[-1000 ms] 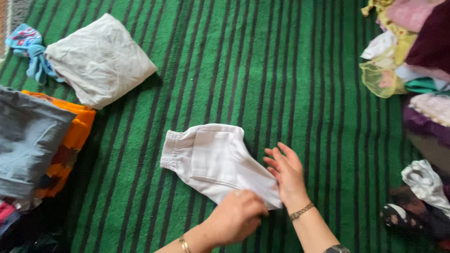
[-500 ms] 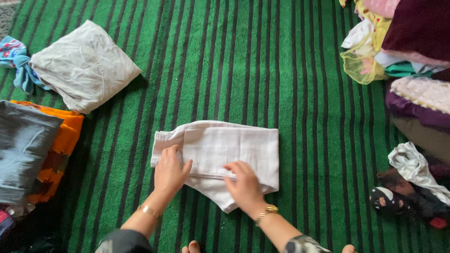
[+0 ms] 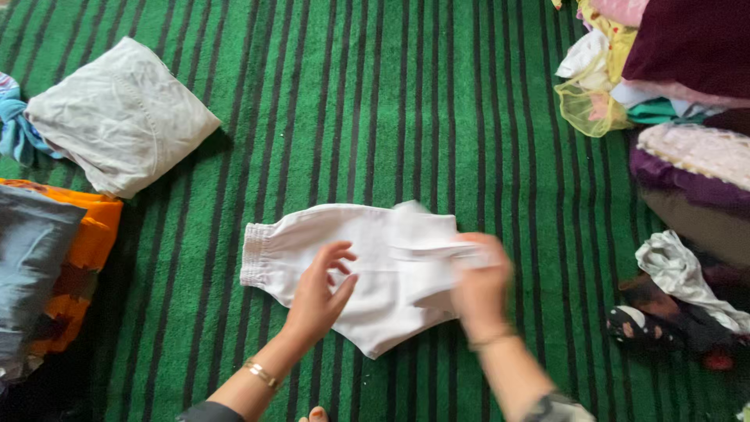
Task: The person folds white trousers and a white shirt by hand while sitting on a rug, then places the folded items onto a pile of other clothes.
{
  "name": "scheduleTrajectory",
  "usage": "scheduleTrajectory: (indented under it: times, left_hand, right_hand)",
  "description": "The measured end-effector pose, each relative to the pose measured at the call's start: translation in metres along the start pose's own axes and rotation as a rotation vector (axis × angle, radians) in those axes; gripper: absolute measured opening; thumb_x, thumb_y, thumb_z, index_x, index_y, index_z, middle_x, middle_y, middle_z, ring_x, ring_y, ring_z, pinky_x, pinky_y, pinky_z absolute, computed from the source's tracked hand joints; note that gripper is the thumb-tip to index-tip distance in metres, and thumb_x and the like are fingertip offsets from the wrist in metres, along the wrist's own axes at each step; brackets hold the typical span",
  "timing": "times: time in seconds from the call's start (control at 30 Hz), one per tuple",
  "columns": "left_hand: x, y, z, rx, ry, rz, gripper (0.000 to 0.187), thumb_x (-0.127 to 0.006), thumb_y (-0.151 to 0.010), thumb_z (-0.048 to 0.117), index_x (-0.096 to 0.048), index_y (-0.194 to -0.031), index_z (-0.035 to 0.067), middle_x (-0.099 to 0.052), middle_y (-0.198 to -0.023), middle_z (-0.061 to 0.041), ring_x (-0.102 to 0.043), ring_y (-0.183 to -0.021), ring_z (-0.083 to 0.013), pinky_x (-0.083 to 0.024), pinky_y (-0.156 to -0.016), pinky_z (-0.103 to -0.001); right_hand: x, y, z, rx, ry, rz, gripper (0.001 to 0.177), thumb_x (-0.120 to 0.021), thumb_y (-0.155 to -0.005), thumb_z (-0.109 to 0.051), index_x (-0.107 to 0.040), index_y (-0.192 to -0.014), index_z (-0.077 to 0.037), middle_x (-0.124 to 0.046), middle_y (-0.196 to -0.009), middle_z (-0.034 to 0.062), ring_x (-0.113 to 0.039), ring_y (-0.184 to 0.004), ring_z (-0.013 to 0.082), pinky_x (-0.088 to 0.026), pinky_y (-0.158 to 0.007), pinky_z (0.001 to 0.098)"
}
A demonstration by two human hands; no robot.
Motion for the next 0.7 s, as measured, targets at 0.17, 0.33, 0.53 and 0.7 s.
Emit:
scheduleTrajectory:
  times: [0.17,0.33,0.53,0.7]
  left_hand:
    - [-0.019,0.036,0.000,-0.105,-0.317,-0.184,0.062,-0.080,-0.075,0.012,-0.055,-0.131,0.009,-0.065,-0.122,-0.009,-0.061,-0.112,-0.0258,-0.051,-0.092,-0.039]
    - [-0.070,0.069,0.015,-0.362,-0.571,-0.549,0.087,-0.089,-0.065,0.021,-0.047,-0.140,0.006,-0.048,-0.144,-0.017,-0.041,-0.137,-0.0373,-0.033,-0.104,-0.051]
    - [-0.068,0.078,0.001,-0.404,-0.713,-0.526,0.074,-0.083,-0.067,0.014,-0.049,-0.132,0.008,-0.050,-0.138,-0.012,-0.040,-0.137,-0.0328,-0.032,-0.108,-0.051]
    - [-0.070,0.078,0.000,-0.575,-0.787,-0.377,0.036,-0.074,-0.073,0.017,-0.066,-0.108,0.014,-0.058,-0.123,-0.011,-0.050,-0.122,-0.0306,-0.037,-0.098,-0.051]
  right_hand:
    - [0.179,-0.064,0.113,-0.042,-0.529,0.359,0.026,-0.066,-0.094,-0.001,-0.066,-0.119,-0.005,-0.070,-0.121,0.0021,-0.066,-0.110,0.0134,-0.053,-0.101,0.0299]
    - [0.242,-0.049,0.145,0.143,0.186,0.524,0.033,-0.069,-0.095,0.000,-0.060,-0.127,0.000,-0.066,-0.122,0.0107,-0.063,-0.109,0.0197,-0.051,-0.098,0.0357]
    - [0.055,0.049,0.071,-0.097,0.533,-0.366,0.031,-0.069,-0.086,-0.023,-0.070,-0.116,-0.018,-0.072,-0.083,0.0090,-0.071,-0.079,0.0208,-0.059,-0.076,0.0327]
    - [-0.019,0.101,-0.030,0.779,0.414,-0.676,0.044,-0.078,-0.072,-0.017,-0.065,-0.113,-0.006,-0.064,-0.115,0.0113,-0.058,-0.111,0.0308,-0.044,-0.094,0.0464]
Point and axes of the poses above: each hand's wrist, its own y-axis away from the middle knuckle, its own x-axis out of the back of the hand, z = x × y, the point moved 9 cm from there along -y, towards the middle knuckle
